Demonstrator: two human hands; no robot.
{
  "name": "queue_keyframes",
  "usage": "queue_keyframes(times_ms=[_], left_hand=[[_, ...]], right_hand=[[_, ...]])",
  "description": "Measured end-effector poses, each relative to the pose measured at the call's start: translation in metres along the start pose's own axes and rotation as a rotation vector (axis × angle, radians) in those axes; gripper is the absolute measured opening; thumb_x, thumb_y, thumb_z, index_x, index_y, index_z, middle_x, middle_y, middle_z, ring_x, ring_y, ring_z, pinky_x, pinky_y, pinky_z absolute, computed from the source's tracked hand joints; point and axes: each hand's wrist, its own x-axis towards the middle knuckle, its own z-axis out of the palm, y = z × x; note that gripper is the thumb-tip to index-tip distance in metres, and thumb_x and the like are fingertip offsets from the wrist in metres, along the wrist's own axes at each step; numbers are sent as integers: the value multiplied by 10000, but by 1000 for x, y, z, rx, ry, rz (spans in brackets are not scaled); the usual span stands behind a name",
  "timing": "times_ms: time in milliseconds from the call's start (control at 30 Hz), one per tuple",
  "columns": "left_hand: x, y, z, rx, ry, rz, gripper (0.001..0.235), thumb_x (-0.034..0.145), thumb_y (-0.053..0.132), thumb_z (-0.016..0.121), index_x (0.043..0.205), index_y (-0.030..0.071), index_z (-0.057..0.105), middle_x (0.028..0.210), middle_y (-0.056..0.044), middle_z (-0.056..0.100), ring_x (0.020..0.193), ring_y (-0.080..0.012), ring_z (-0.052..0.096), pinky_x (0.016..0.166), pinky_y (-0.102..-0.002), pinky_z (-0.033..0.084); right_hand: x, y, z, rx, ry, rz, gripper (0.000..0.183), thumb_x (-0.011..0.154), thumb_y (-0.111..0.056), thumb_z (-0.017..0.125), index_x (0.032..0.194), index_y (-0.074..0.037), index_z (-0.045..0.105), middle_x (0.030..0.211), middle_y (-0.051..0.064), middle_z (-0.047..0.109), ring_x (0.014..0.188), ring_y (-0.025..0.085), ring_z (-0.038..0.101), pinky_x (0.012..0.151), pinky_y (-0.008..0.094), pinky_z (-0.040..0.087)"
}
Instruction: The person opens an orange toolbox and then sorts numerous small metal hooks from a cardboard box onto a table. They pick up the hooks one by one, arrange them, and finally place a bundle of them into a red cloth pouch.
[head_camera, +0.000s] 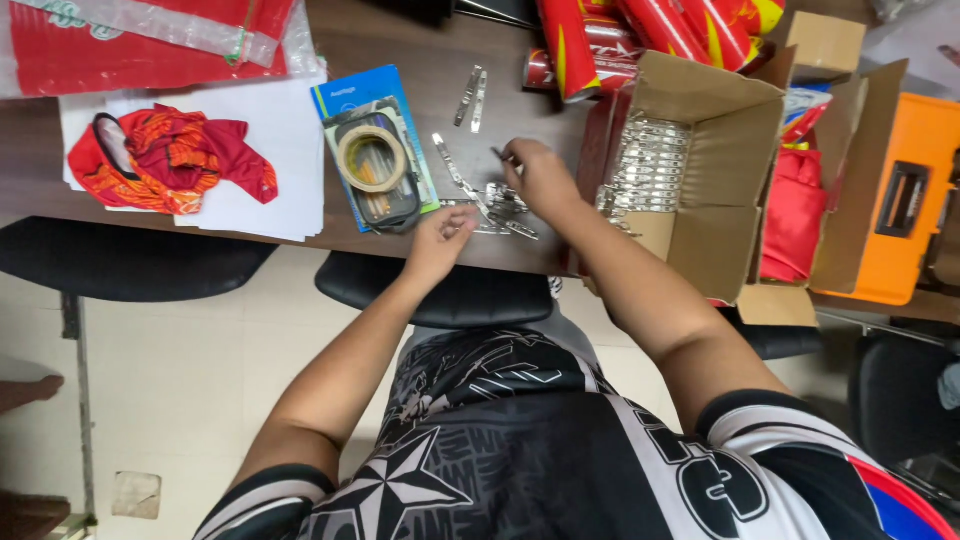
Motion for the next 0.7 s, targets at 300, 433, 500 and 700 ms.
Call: queue_keyframes(times_ms=[300, 433, 500, 700], left_hand=[[15, 77, 115, -61, 169, 58, 235, 935, 105, 765, 1094, -67, 749, 943, -88, 784, 836, -94, 724, 732, -215, 573], [23, 65, 156, -124, 97, 54, 204, 946, 97, 751, 1077, -60, 746, 933, -86, 781, 804, -89, 709, 708, -215, 560], [28, 62, 174, -153, 59, 56, 192, 955, 95, 733, 1076, -53, 743, 933, -80, 781, 797, -86, 706, 706, -212, 555], [26, 74, 214, -205, 16, -68, 152, 976, 108, 687, 1026, -24, 743, 929, -73, 780, 773, -78, 675, 673, -214, 525]], right_hand=[[-95, -13, -99, -24, 140, -328, 134, 891, -77, 766, 965, -38, 661, 915, 127, 659, 918, 337, 628, 808, 437, 533], [-120, 11, -141, -65, 209, -384, 172, 882, -79, 784, 1014, -41, 680, 925, 120, 632, 928, 329, 611, 804, 432, 526], [-129, 25, -157, -70, 244, -405, 192, 877, -81, 790, 1037, -45, 690, 936, 118, 631, 936, 326, 613, 806, 429, 526], [-148, 71, -182, -19, 325, -364, 214, 895, -91, 805, 1084, -58, 712, 1021, 104, 669, 1000, 311, 639, 865, 418, 534]])
